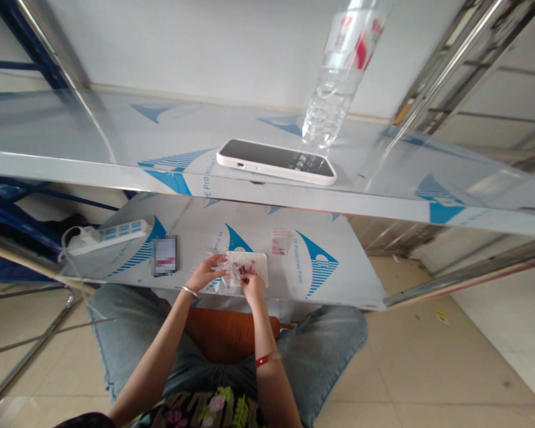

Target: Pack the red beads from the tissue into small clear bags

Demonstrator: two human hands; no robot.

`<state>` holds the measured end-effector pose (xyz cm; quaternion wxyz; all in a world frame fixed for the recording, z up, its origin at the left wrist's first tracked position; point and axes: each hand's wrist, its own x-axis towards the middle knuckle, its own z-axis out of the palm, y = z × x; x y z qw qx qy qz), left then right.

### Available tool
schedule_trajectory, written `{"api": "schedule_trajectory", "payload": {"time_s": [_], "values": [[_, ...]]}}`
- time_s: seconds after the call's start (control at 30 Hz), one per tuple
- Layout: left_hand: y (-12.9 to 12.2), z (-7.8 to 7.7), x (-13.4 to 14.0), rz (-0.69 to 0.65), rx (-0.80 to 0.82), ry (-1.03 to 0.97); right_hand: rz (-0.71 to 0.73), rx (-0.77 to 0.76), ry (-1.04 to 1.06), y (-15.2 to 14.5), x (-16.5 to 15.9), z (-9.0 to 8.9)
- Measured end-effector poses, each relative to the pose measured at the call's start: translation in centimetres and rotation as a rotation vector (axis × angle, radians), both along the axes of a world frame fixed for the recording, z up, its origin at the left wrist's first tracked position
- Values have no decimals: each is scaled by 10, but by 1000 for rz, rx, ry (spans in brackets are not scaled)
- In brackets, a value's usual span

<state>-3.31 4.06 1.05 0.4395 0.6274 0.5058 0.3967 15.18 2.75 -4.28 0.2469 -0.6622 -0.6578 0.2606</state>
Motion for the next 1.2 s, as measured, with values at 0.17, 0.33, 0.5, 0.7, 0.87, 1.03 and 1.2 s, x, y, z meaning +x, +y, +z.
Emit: {"api": "schedule_trajectory", "payload": {"time_s": [0.17,0.33,0.5,0.7,0.87,1.03,1.2], "values": [[1,-1,-1,-16,2,8,-7,6,11,0,0,0],[1,-3,-1,0,-4,8,-8,10,15,-1,1,1],[0,-1,-1,3,0,24,-3,26,10,-1,1,2],[0,-4,-1,2,-4,16,-7,14,-6,-3,0,4],[-1,-2,3,-16,1,-6,-31,33,35,-4,-2,4],[-4,4,9,-48,-2,23,-159,206,275,3,-6,6],[-5,3,10,-66,4,60,-219,398,534,7,-13,30]]}}
